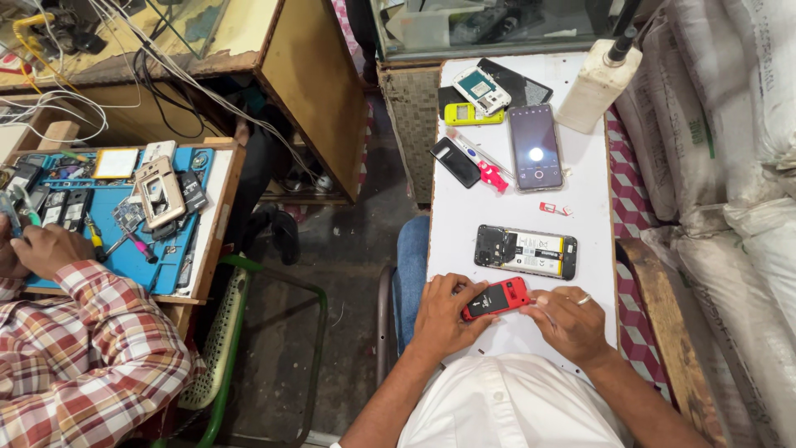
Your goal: The person disassembles a red feature phone using a screwdriver, removes the back cover and battery, and then reassembles the device. The person also handles a black feature phone and a disassembled smartphone on the workbench.
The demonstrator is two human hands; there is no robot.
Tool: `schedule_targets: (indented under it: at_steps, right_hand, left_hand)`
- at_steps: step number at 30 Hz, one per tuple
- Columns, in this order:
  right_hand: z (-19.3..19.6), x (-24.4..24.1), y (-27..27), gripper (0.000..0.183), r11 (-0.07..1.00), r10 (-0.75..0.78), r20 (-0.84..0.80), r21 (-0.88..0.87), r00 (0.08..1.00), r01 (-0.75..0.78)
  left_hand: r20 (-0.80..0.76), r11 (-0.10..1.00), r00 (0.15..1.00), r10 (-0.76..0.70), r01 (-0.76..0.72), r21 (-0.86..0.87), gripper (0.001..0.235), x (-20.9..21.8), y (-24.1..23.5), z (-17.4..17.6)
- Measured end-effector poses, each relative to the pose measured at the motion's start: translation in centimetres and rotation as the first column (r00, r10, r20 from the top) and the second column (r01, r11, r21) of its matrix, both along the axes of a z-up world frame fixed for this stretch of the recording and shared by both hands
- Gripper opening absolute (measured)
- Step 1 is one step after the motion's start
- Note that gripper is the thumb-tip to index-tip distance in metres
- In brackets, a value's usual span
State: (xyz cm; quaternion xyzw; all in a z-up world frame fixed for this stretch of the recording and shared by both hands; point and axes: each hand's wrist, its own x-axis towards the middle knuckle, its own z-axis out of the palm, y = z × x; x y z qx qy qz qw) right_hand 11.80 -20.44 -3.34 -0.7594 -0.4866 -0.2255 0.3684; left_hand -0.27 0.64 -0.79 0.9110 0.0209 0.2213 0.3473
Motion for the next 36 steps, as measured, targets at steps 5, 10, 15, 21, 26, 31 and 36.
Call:
schedule_targets:
  at_steps: [5, 10, 15, 21, 26, 31, 36]
  right_hand:
    - [0.2, -0.1, -0.3, 0.023, 1.0, -0.023, -0.051, 0.0, 0.998, 0.023]
    - [0.7, -0.3, 0.2, 0.033, 1.0, -0.025, -0.065, -0.003, 0.998, 0.025]
    - [0.0, 0.0, 0.2, 0.046, 0.979, 0.106, -0.032, 0.179, 0.994, -0.099]
    - [-0.4, 0.0, 0.1, 0.049, 0.989, 0.009, 0.068, 0.146, 0.998, -0.019]
    - [-0.1, 0.2, -0.3, 0.05, 0.978, 0.142, 0.087, 0.139, 0.986, -0.153]
    - [-0.5, 0.2, -0.5, 0.053, 0.984, 0.099, 0.057, 0.14, 0.994, -0.106]
    - [-0.6, 0.3, -0.6, 0.054, 0.981, 0.093, 0.038, 0.167, 0.995, -0.098]
  left_hand:
    - [-0.008, 1.0, 1.0, 0.003, -0.003, 0.008, 0.059, -0.1, -0.1, -0.3]
    - [-0.009, 1.0, 1.0, -0.003, 0.002, -0.003, 0.06, 0.0, 0.0, -0.4]
    - [-0.009, 1.0, 1.0, -0.01, 0.01, 0.0, 0.059, 0.0, -0.1, -0.3]
    - [-0.032, 1.0, 0.999, -0.007, 0.007, -0.006, 0.058, 0.4, -0.3, -0.1]
    - [-0.019, 1.0, 1.0, -0.008, 0.008, 0.001, 0.058, 0.4, -0.3, -0.3]
    - [-0.016, 1.0, 1.0, -0.005, 0.005, 0.002, 0.059, 0.4, -0.6, -0.4]
    - [-0.028, 1.0, 1.0, -0.001, 0.001, 0.011, 0.058, 0.9, -0.5, -0.1]
